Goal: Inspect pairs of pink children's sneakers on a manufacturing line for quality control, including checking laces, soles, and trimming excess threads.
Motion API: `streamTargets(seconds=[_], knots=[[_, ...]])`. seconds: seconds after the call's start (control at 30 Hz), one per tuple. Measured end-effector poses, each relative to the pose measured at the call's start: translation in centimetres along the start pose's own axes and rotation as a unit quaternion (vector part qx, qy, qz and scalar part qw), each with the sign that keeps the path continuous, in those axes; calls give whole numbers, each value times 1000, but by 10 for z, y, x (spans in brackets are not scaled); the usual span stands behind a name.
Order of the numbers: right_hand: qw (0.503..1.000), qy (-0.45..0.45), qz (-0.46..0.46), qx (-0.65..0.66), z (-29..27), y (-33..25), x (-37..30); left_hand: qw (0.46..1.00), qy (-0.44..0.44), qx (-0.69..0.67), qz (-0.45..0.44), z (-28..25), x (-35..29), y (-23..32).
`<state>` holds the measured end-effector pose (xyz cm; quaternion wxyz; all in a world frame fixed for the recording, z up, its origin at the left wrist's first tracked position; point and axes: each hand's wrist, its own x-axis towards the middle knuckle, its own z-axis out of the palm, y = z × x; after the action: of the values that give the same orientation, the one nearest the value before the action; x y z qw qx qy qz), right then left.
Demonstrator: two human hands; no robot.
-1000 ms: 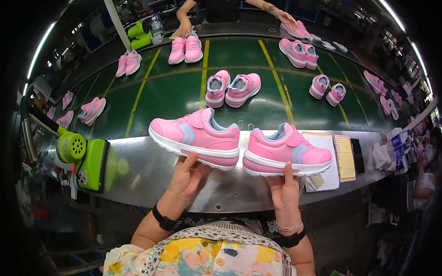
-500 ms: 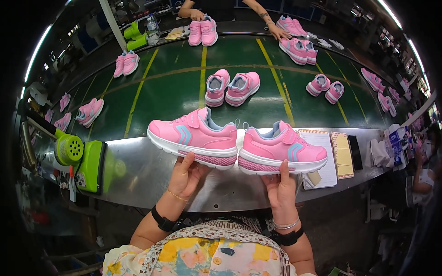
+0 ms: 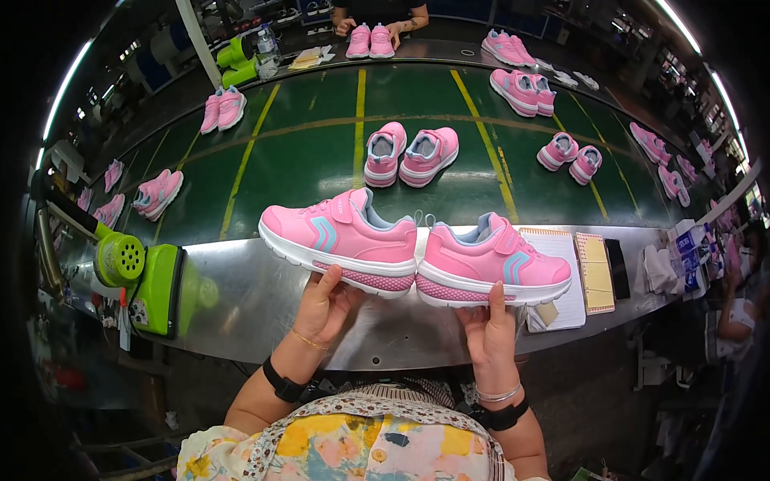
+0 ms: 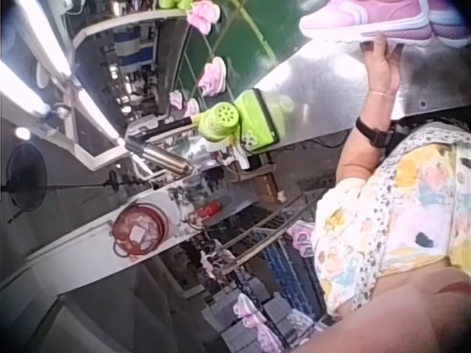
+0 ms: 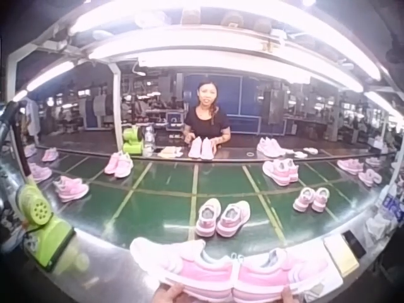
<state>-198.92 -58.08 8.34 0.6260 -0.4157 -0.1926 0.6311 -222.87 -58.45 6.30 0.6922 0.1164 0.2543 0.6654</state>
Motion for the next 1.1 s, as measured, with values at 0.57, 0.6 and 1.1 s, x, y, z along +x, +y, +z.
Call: streamTargets(seconds=[0.57,0.6,1.1], knots=[[998,-38,-31,-36,4,16,-6,999,-34,35,-1,-27,4,16],[998,-38,-33,-37,5,17,-6,998,-36,55,0,-27,3,18],[997,-74,8,-24,13,33,-2,996,-44,74,3,-44,2,40]])
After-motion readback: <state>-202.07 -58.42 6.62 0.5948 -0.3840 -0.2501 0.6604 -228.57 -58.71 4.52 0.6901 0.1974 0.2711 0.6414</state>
